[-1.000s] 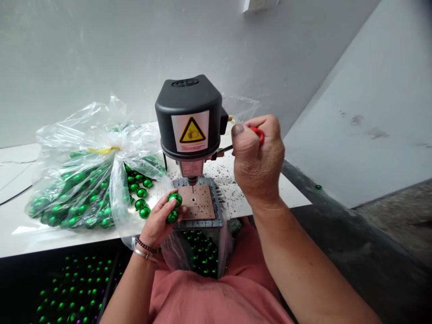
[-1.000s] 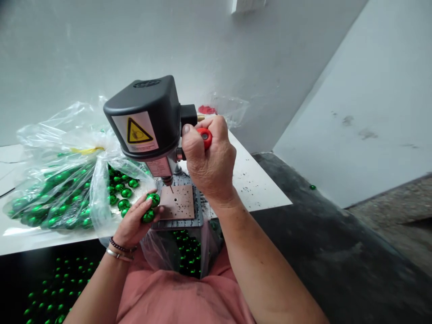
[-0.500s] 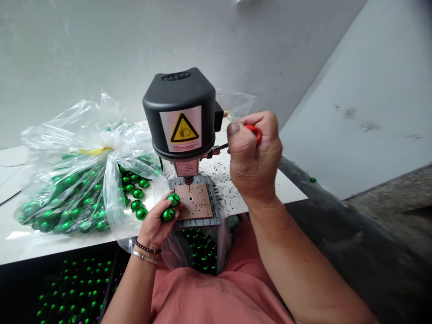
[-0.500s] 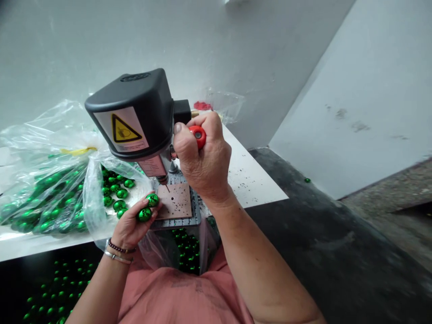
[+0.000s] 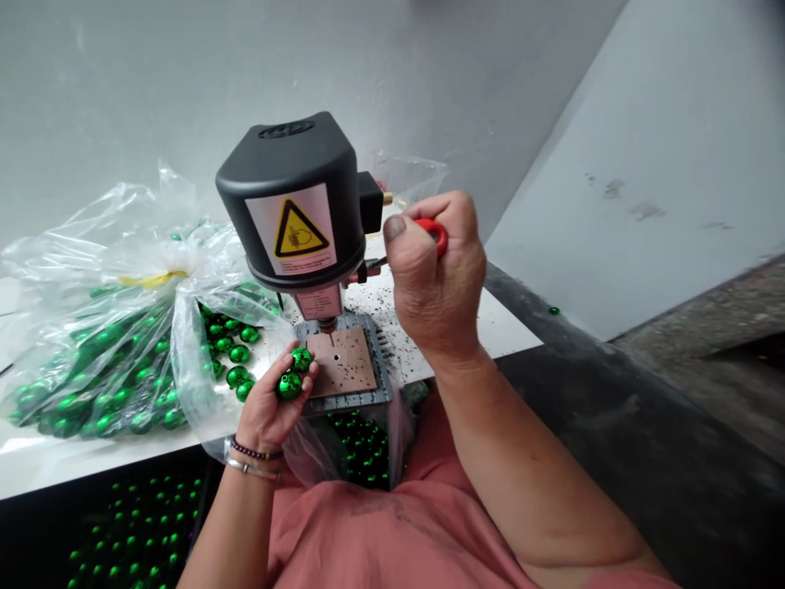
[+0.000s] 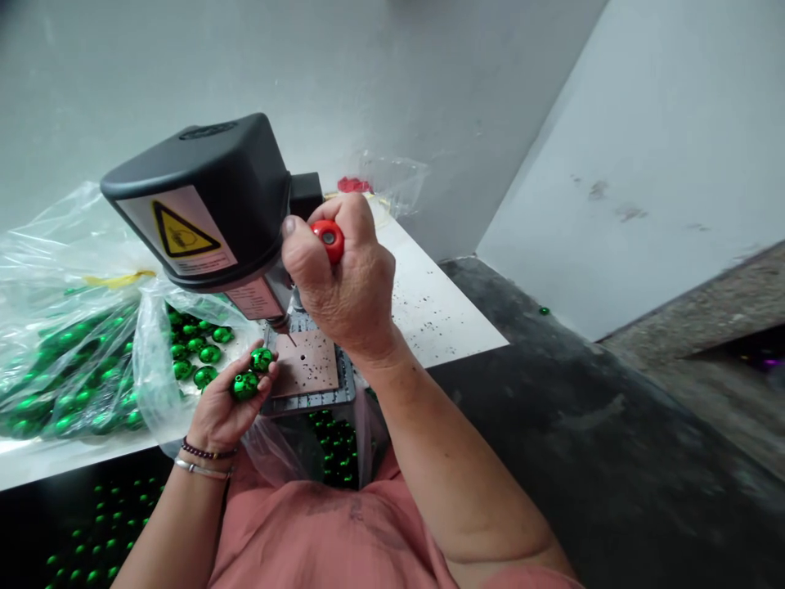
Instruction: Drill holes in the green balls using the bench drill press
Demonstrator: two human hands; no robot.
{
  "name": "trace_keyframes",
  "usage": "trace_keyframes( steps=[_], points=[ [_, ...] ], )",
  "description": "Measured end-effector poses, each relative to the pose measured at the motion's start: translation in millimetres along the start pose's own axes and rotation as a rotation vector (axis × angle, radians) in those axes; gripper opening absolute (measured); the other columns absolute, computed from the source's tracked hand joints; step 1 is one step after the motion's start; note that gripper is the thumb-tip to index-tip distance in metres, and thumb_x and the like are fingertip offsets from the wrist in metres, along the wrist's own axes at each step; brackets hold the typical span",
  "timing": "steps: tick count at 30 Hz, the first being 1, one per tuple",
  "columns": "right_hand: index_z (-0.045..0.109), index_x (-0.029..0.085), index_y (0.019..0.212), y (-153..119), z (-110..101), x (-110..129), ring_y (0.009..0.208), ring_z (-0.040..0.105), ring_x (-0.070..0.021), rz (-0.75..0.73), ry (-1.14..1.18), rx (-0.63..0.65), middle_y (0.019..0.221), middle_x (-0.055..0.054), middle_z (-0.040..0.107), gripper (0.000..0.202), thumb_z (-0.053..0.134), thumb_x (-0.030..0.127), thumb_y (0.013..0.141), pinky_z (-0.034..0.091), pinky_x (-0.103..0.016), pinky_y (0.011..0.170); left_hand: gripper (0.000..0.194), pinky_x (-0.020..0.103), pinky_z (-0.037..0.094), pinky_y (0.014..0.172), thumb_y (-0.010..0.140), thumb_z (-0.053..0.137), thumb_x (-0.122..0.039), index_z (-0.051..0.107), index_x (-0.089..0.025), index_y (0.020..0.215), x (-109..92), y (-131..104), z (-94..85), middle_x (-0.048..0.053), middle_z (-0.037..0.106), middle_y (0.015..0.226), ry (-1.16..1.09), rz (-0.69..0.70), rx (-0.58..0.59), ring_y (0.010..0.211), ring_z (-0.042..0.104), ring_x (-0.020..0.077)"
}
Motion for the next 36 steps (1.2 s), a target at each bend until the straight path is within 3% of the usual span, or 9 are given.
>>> trace_keyframes(
  steps=[5,8,14,20,29,33,36],
  points=[
    [0.039,0.021,0.071,2.9,0.9,1.0,0.054,0.041,-0.0045,0.007,-0.03,0.013,0.061,0.005,0.039,0.025,0.04,0.043,0.081,0.037,-0.02,0.052,0.036,0.018,0.048,0.05,0.072,0.056,-0.009,0.054,-0.014,0.108,2.5,0.6,-0.7,0.009,0.062,0.085,0.124,0.031,-0.048,0.08,0.064,0.0191],
    [0.037,0.02,0.068,10.8,4.5,0.0,0.05,0.036,-0.0037,0.032,0.003,0.048,0.058,0.005,0.034,0.029,0.041,0.047,0.08,0.035,-0.019,0.051,0.031,0.016,0.042,0.043,0.068,0.064,-0.015,0.058,-0.012,0.098,2.1,4.0,0.2,0.005,0.06,0.076,0.269,0.094,-0.05,0.069,0.062,0.0154],
    [0.031,0.02,0.061,35.5,17.5,-8.5,0.052,0.028,-0.0057,0.081,-0.007,0.094,0.054,0.005,0.031,0.036,0.043,0.049,0.078,0.029,-0.022,0.051,0.044,0.015,0.033,0.039,0.06,0.071,-0.033,0.061,-0.012,0.098,-2.9,14.1,6.2,-0.003,0.055,0.054,0.728,0.177,-0.119,0.043,0.047,0.0057],
    [0.024,0.02,0.056,53.3,33.5,-21.5,0.051,0.024,-0.0072,0.159,-0.043,0.14,0.053,0.005,0.028,0.039,0.046,0.044,0.079,0.027,-0.023,0.05,0.043,0.018,0.034,0.042,0.059,0.069,-0.035,0.065,-0.015,0.097,-4.7,23.9,14.6,0.0,0.064,0.064,0.958,0.227,-0.151,0.043,0.046,0.0063],
    [0.026,0.02,0.057,50.6,33.8,-22.5,0.051,0.027,-0.0063,0.188,0.015,0.137,0.053,0.005,0.031,0.039,0.047,0.045,0.078,0.028,-0.022,0.05,0.045,0.024,0.043,0.061,0.059,0.07,-0.032,0.065,-0.022,0.102,-7.1,29.8,13.1,0.0,0.067,0.075,1.25,0.342,-0.214,0.067,0.058,0.0151],
    [0.027,0.021,0.06,49.2,33.4,-22.7,0.052,0.031,-0.0065,0.177,0.031,0.144,0.055,0.005,0.033,0.038,0.045,0.048,0.078,0.029,-0.022,0.051,0.036,0.03,0.04,0.085,0.054,0.072,-0.022,0.069,-0.024,0.09,-10.0,27.3,30.5,0.001,0.067,0.089,1.293,0.513,-0.134,0.091,0.057,0.0207],
    [0.028,0.021,0.06,49.1,33.0,-22.9,0.051,0.031,-0.0065,0.147,0.057,0.131,0.054,0.005,0.033,0.039,0.044,0.051,0.078,0.028,-0.022,0.05,0.034,0.032,0.035,0.094,0.053,0.073,-0.019,0.07,-0.025,0.087,-7.8,28.8,36.6,0.003,0.065,0.098,1.3,0.548,-0.074,0.099,0.055,0.0224]
  ],
)
Point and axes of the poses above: each hand's wrist, its own y-axis towards the middle knuckle, its own z-axis out of the palm, x = y × z, the point moved 6 cm from there along y, towards the middle knuckle
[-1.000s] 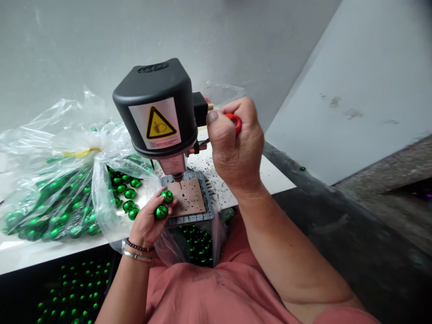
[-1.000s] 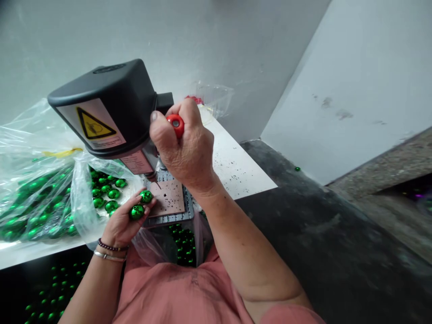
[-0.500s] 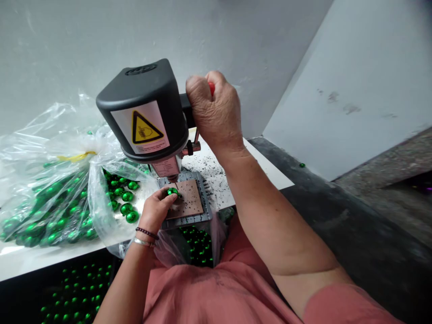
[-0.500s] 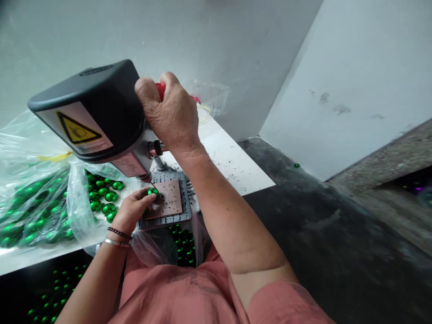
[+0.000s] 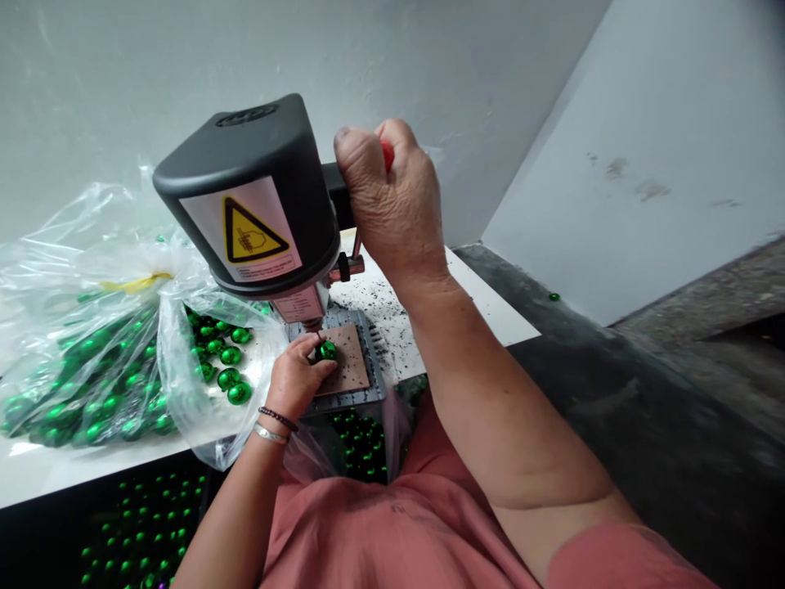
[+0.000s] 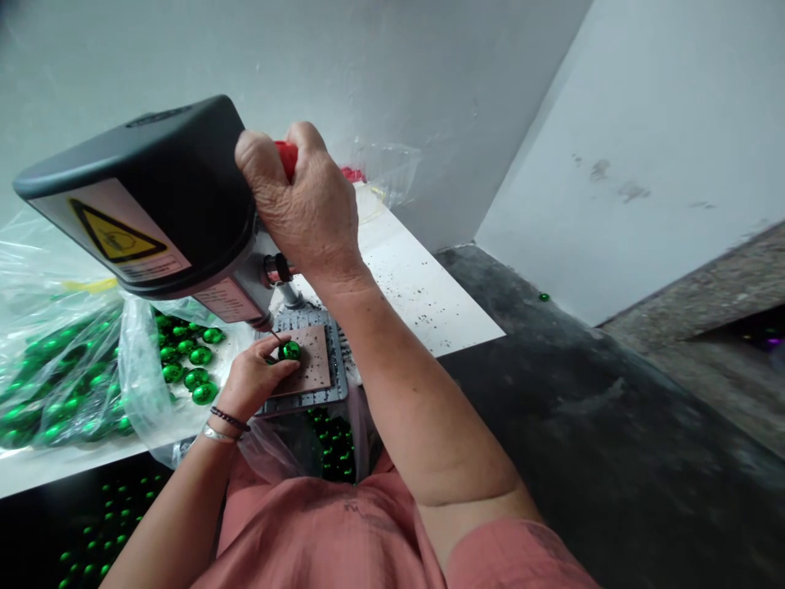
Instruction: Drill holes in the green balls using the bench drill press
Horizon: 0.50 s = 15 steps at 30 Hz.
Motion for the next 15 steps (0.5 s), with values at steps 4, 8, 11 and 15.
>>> trace_keyframes(
  steps=[4,8,11,15],
  points=[
    [0.028,0.02,0.06,0.0,0.2,-2.2,0.05,0.029,-0.0056,0.005,0.022,-0.009,0.053,0.006,0.031,0.039,0.046,0.05,0.077,0.026,-0.021,0.048,0.037,0.033,0.034,0.094,0.053,0.073,-0.019,0.07,-0.026,0.089,3.8,0.6,2.2,0.003,0.065,0.096,-0.041,-0.022,0.022,0.097,0.055,0.022],
    [0.027,0.02,0.06,0.4,0.5,-1.2,0.051,0.029,-0.0056,0.01,0.012,-0.003,0.054,0.005,0.029,0.039,0.046,0.049,0.078,0.026,-0.021,0.049,0.039,0.032,0.037,0.089,0.054,0.073,-0.023,0.069,-0.025,0.092,6.6,0.2,2.6,0.003,0.066,0.092,0.019,-0.053,0.038,0.091,0.057,0.0208],
    [0.027,0.02,0.06,-0.7,0.0,0.7,0.052,0.027,-0.0053,0.013,-0.012,0.011,0.054,0.005,0.028,0.038,0.047,0.047,0.078,0.028,-0.021,0.051,0.037,0.031,0.038,0.084,0.057,0.072,-0.026,0.068,-0.024,0.093,5.4,0.4,3.7,0.003,0.067,0.092,0.109,-0.024,0.05,0.088,0.058,0.0207],
    [0.031,0.02,0.062,-12.2,-7.7,9.6,0.053,0.028,-0.0044,-0.08,0.007,-0.008,0.056,0.005,0.028,0.035,0.046,0.047,0.078,0.029,-0.021,0.051,0.03,0.03,0.039,0.079,0.059,0.07,-0.029,0.069,-0.026,0.09,4.6,0.2,5.1,0.004,0.067,0.093,0.202,0.028,0.043,0.086,0.058,0.0214]
  ],
)
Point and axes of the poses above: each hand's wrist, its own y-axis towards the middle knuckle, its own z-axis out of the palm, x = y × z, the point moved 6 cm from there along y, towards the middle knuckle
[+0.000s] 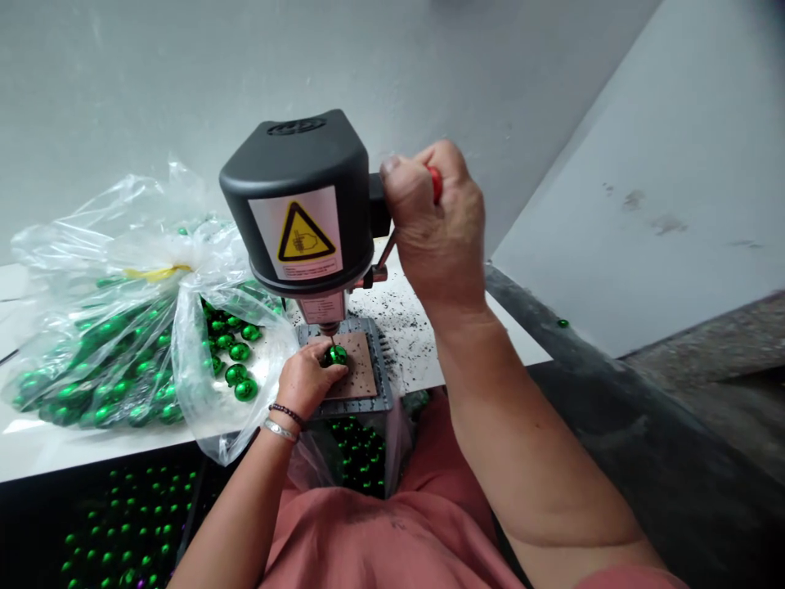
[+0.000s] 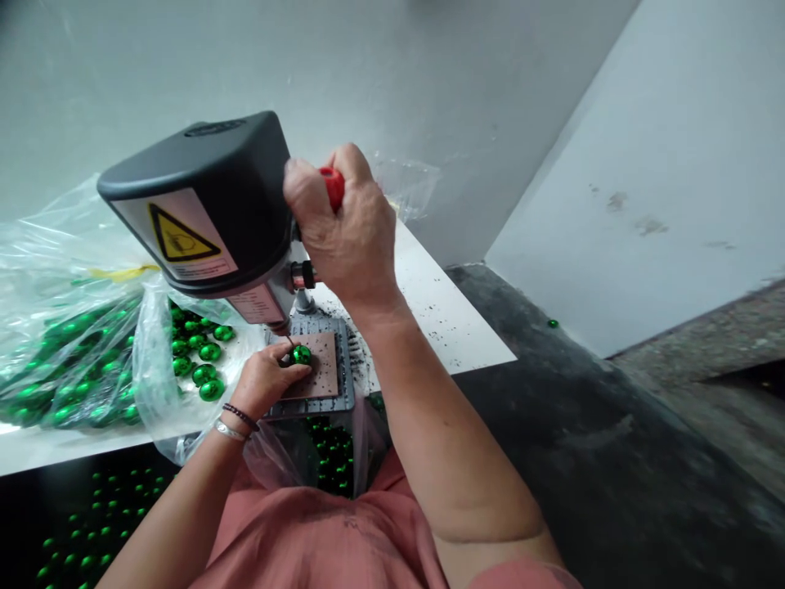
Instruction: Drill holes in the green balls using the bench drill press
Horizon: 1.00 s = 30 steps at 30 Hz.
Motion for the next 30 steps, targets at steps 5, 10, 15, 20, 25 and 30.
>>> trace_keyframes(
  steps=[5,10,15,20,25,30],
  points=[
    [0.035,0.021,0.061,-34.9,-19.9,13.9,0.048,0.026,-0.0049,-0.126,-0.13,-0.032,0.052,0.006,0.029,0.022,0.05,0.03,0.075,0.03,-0.022,0.047,0.03,0.032,0.039,0.079,0.061,0.069,-0.031,0.069,-0.026,0.09,2.0,-1.1,1.5,0.005,0.066,0.096,0.023,0.01,-0.013,0.087,0.058,0.023],
    [0.04,0.022,0.065,-71.4,-31.0,14.1,0.045,0.032,-0.0059,-0.232,-0.248,-0.011,0.052,0.005,0.038,0.011,0.049,0.021,0.071,0.032,-0.024,0.043,0.031,0.03,0.04,0.079,0.063,0.068,-0.03,0.068,-0.026,0.094,0.7,-2.2,2.3,0.004,0.067,0.096,0.021,0.023,0.002,0.087,0.058,0.0222],
    [0.044,0.021,0.073,-92.0,-31.1,4.3,0.05,0.042,-0.0069,-0.273,-0.226,-0.051,0.056,0.004,0.045,0.004,0.048,0.022,0.074,0.036,-0.023,0.046,0.035,0.031,0.04,0.081,0.065,0.066,-0.032,0.066,-0.024,0.099,-2.7,-3.7,1.6,0.005,0.065,0.102,0.086,0.023,0.01,0.093,0.058,0.0237],
    [0.049,0.02,0.08,-101.9,-28.6,-2.0,0.059,0.047,-0.0061,-0.302,-0.186,-0.105,0.064,0.003,0.049,0.005,0.049,0.019,0.075,0.042,-0.021,0.055,0.032,0.027,0.041,0.08,0.069,0.062,-0.034,0.064,-0.025,0.099,-3.3,-5.0,3.2,0.003,0.065,0.103,0.237,0.0,0.046,0.092,0.059,0.0193],
    [0.048,0.019,0.088,-114.6,-23.9,-17.6,0.07,0.052,-0.0084,-0.283,-0.067,-0.106,0.075,0.001,0.052,0.014,0.047,0.015,0.075,0.046,-0.024,0.064,0.031,0.026,0.042,0.079,0.07,0.061,-0.037,0.064,-0.025,0.099,-4.8,-6.1,3.1,0.002,0.065,0.104,0.274,0.01,0.043,0.091,0.059,0.0184],
    [0.047,0.019,0.089,-126.5,-20.4,-30.8,0.074,0.056,-0.0125,-0.267,0.068,-0.079,0.069,0.002,0.048,0.016,0.045,0.013,0.074,0.049,-0.032,0.07,0.034,0.026,0.042,0.078,0.069,0.062,-0.036,0.063,-0.025,0.101,-5.5,-6.8,2.4,0.003,0.066,0.102,0.287,0.004,0.036,0.091,0.059,0.0189]
  ],
)
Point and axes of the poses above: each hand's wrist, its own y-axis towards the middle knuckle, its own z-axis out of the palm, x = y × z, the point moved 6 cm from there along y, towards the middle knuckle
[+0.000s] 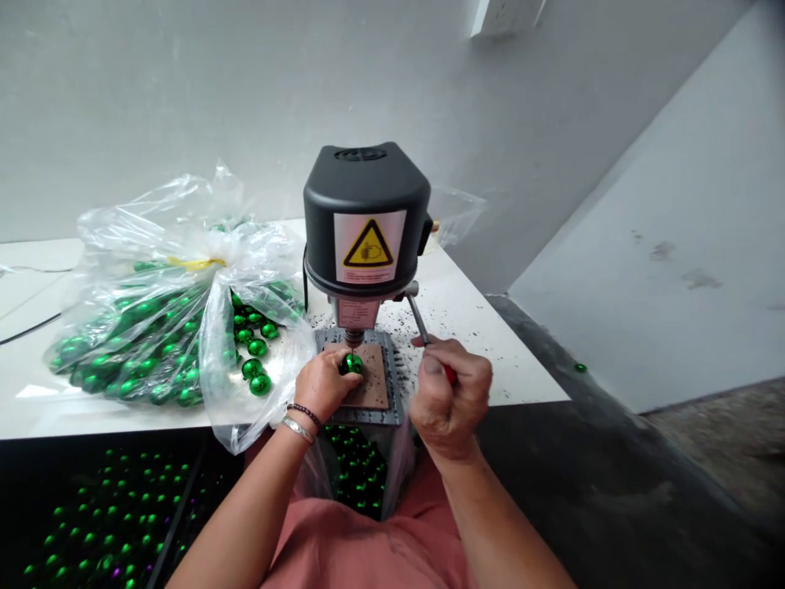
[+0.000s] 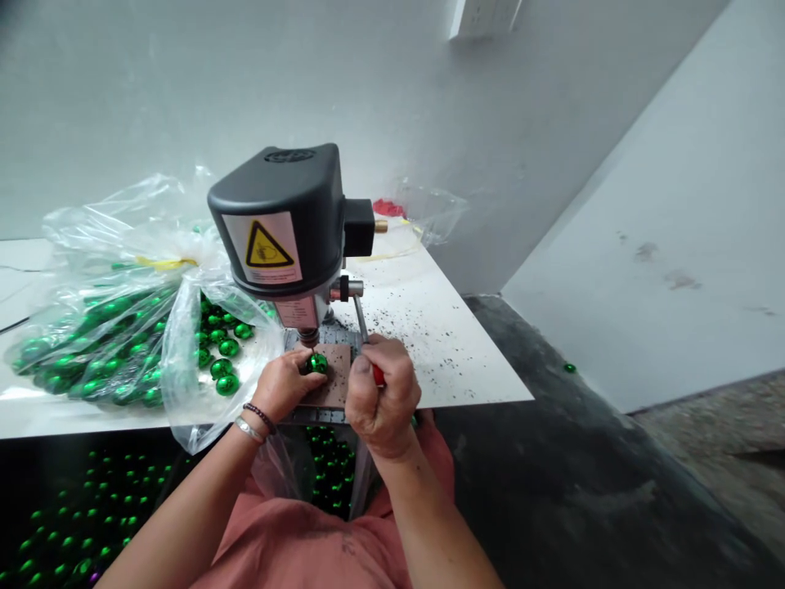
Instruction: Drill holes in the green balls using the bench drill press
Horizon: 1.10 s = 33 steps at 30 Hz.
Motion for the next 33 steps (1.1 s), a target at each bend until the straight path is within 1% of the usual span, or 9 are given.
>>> trace_keyframes(
  steps=[5,8,11,15,18,23,26,31,33],
  points=[
    [0.047,0.019,0.074,55.7,4.2,19.9,0.056,0.045,-0.0066,0.001,-0.205,-0.056,0.062,0.003,0.046,0.005,0.045,0.018,0.078,0.039,-0.022,0.053,0.032,0.027,0.042,0.075,0.068,0.062,-0.035,0.064,-0.025,0.098,1.6,1.4,2.1,0.003,0.066,0.099,-0.013,0.009,-0.003,0.087,0.059,0.0186],
    [0.038,0.019,0.06,105.6,16.4,19.0,0.049,0.033,-0.0057,0.1,-0.248,-0.055,0.053,0.005,0.036,0.02,0.045,0.024,0.078,0.032,-0.022,0.049,0.037,0.028,0.042,0.077,0.067,0.063,-0.035,0.063,-0.023,0.102,5.9,-1.1,2.1,0.005,0.065,0.098,-0.058,-0.016,-0.024,0.087,0.059,0.0187],
    [0.032,0.019,0.054,132.6,29.6,4.1,0.048,0.026,-0.0051,0.237,-0.192,-0.014,0.049,0.007,0.027,0.028,0.047,0.022,0.077,0.035,-0.023,0.055,0.038,0.028,0.043,0.078,0.067,0.063,-0.034,0.064,-0.021,0.102,9.1,-12.2,-3.6,0.005,0.065,0.095,-0.135,-0.007,-0.016,0.086,0.059,0.0183],
    [0.035,0.019,0.057,133.7,36.7,-6.3,0.054,0.031,-0.0058,0.295,-0.139,0.016,0.054,0.006,0.029,0.026,0.045,0.027,0.079,0.037,-0.025,0.061,0.038,0.028,0.044,0.078,0.062,0.067,-0.033,0.066,-0.023,0.099,4.8,-37.4,-9.2,0.003,0.067,0.094,-0.29,0.131,0.247,0.086,0.06,0.0186],
    [0.037,0.019,0.059,129.4,36.5,-5.5,0.057,0.034,-0.0065,0.293,-0.105,0.014,0.056,0.005,0.03,0.024,0.044,0.029,0.08,0.036,-0.026,0.062,0.047,0.028,0.044,0.08,0.059,0.071,-0.039,0.065,-0.021,0.102,8.5,-48.9,-12.0,0.004,0.067,0.097,-0.48,0.075,0.391,0.09,0.059,0.0204],
    [0.036,0.02,0.06,129.0,36.9,-5.0,0.061,0.039,-0.0084,0.296,-0.071,0.04,0.058,0.004,0.03,0.026,0.043,0.032,0.082,0.038,-0.027,0.066,0.044,0.022,0.045,0.055,0.073,0.052,-0.056,0.062,-0.015,0.087,30.6,-42.2,-11.7,0.004,0.063,0.079,-1.171,-0.382,0.162,0.067,0.058,0.0131],
    [0.037,0.02,0.061,128.9,36.9,-6.1,0.062,0.04,-0.0085,0.294,-0.063,0.05,0.059,0.004,0.031,0.026,0.042,0.034,0.082,0.039,-0.027,0.068,0.045,0.022,0.046,0.049,0.079,0.041,-0.056,0.056,-0.014,0.077,27.9,-40.5,-2.3,0.005,0.059,0.072,-1.599,-0.59,0.198,0.063,0.058,0.0131],
    [0.04,0.019,0.063,128.1,37.3,-7.2,0.061,0.04,-0.0065,0.262,-0.026,0.054,0.06,0.005,0.031,0.025,0.041,0.035,0.082,0.038,-0.025,0.068,0.01,0.024,0.052,0.067,0.08,0.049,-0.013,0.058,-0.01,0.079,27.0,-39.1,-5.3,0.006,0.06,0.075,-1.742,-0.616,0.148,0.071,0.06,0.012],
    [0.039,0.019,0.062,128.1,37.3,-7.8,0.061,0.04,-0.0058,0.254,-0.014,0.048,0.06,0.005,0.03,0.026,0.04,0.035,0.082,0.038,-0.025,0.068,0.018,0.024,0.051,0.072,0.073,0.052,-0.002,0.059,-0.01,0.087,28.8,-38.7,-5.6,0.005,0.061,0.078,-1.695,-0.565,0.112,0.073,0.06,0.0107]
  ],
)
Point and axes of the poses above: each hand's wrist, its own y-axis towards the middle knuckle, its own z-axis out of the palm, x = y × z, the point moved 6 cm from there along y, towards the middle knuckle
